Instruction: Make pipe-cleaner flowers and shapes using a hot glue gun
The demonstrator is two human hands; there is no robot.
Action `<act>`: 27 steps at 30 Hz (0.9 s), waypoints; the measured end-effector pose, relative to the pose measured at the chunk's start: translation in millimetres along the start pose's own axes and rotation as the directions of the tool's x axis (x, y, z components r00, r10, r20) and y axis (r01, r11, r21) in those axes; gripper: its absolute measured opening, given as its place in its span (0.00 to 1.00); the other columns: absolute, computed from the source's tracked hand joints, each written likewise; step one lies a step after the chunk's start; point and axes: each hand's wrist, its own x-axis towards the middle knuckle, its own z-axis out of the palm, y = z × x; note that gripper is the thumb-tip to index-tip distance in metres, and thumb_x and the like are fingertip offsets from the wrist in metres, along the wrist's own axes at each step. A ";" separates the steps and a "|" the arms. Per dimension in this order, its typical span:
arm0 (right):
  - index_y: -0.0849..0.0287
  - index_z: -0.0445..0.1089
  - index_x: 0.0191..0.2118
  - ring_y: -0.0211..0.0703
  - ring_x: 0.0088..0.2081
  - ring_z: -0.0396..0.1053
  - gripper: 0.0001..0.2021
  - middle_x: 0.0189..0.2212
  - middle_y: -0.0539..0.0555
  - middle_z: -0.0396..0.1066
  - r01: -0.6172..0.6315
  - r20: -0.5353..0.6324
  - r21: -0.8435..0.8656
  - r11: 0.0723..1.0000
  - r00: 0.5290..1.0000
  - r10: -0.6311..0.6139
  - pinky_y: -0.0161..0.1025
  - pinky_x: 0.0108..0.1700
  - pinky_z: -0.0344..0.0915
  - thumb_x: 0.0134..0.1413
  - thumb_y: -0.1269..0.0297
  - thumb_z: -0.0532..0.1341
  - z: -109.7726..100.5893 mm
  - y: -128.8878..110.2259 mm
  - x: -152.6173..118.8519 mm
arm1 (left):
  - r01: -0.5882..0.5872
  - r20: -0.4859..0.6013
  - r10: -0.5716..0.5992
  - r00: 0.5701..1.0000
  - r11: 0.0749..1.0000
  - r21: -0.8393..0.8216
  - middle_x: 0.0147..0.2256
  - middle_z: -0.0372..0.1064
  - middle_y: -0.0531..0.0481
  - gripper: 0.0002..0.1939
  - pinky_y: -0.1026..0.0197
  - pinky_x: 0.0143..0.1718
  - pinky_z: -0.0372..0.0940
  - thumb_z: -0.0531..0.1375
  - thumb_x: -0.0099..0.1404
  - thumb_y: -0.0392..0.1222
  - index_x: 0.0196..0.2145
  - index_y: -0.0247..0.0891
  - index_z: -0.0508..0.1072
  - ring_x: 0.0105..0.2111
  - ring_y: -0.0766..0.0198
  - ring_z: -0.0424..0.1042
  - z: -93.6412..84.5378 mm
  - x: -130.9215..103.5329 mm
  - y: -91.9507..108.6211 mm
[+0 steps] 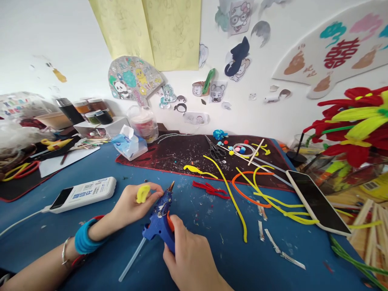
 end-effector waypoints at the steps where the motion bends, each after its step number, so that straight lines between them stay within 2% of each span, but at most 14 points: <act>1: 0.63 0.54 0.51 0.42 0.23 0.72 0.20 0.29 0.52 0.74 -0.005 0.005 0.010 1.000 1.000 0.005 0.34 0.22 0.61 0.49 0.71 0.53 0.5 -0.3 -0.3 | -0.023 0.013 0.023 1.000 1.000 0.007 0.19 0.64 0.56 0.08 0.70 0.20 0.52 0.54 0.61 0.39 0.33 0.35 0.72 0.18 0.73 0.54 -2.5 0.2 1.8; 5: 0.65 0.52 0.53 0.41 0.24 0.73 0.21 0.33 0.55 0.75 -0.005 0.022 0.049 0.999 1.000 0.003 0.34 0.23 0.62 0.51 0.70 0.51 1.9 -1.1 -1.6 | -0.077 0.038 0.076 0.996 0.996 0.034 0.20 0.65 0.55 0.08 0.70 0.21 0.53 0.54 0.62 0.39 0.32 0.35 0.71 0.18 0.73 0.54 -7.0 0.8 4.9; 8: 0.65 0.52 0.53 0.43 0.24 0.73 0.21 0.33 0.56 0.75 -0.008 0.033 0.054 0.999 0.999 0.006 0.34 0.21 0.61 0.53 0.70 0.50 2.4 -0.5 -2.2 | -0.127 0.046 0.124 0.991 0.990 0.061 0.15 0.57 0.58 0.09 0.70 0.20 0.50 0.53 0.63 0.40 0.31 0.35 0.71 0.16 0.73 0.49 -5.1 0.7 1.4; 11: 0.65 0.52 0.53 0.44 0.25 0.74 0.20 0.34 0.57 0.75 -0.015 0.032 0.053 0.999 0.999 0.013 0.35 0.21 0.61 0.53 0.70 0.50 2.9 1.1 -2.0 | -0.202 0.036 0.199 0.979 0.974 0.099 0.13 0.51 0.60 0.08 0.69 0.19 0.48 0.53 0.64 0.40 0.32 0.36 0.71 0.15 0.73 0.49 -3.5 0.8 -2.2; 14: 0.66 0.52 0.53 0.46 0.27 0.74 0.20 0.36 0.58 0.74 -0.012 0.024 0.052 0.999 1.000 0.010 0.36 0.24 0.63 0.53 0.69 0.50 1.9 1.9 -1.2 | -0.267 0.045 0.263 0.964 0.954 0.135 0.14 0.55 0.59 0.08 0.69 0.20 0.50 0.53 0.64 0.39 0.32 0.36 0.71 0.15 0.73 0.53 -4.9 0.9 -2.6; 19: 0.66 0.52 0.54 0.43 0.21 0.72 0.21 0.35 0.57 0.75 -0.054 0.113 0.057 0.997 0.992 0.048 0.35 0.19 0.59 0.55 0.67 0.50 -2.9 0.6 -1.4 | -0.325 0.116 0.310 0.944 0.935 0.142 0.19 0.67 0.54 0.07 0.69 0.22 0.53 0.53 0.64 0.38 0.35 0.36 0.71 0.16 0.72 0.60 -9.0 -0.1 -2.9; 27: 0.67 0.51 0.54 0.47 0.26 0.74 0.21 0.37 0.60 0.74 -0.076 0.136 0.091 0.993 0.989 0.064 0.37 0.24 0.64 0.56 0.67 0.48 -3.0 2.0 -2.6 | -0.356 0.163 0.338 0.927 0.929 0.104 0.20 0.69 0.53 0.06 0.68 0.22 0.54 0.53 0.64 0.37 0.35 0.37 0.71 0.17 0.71 0.64 -7.6 -1.7 -9.9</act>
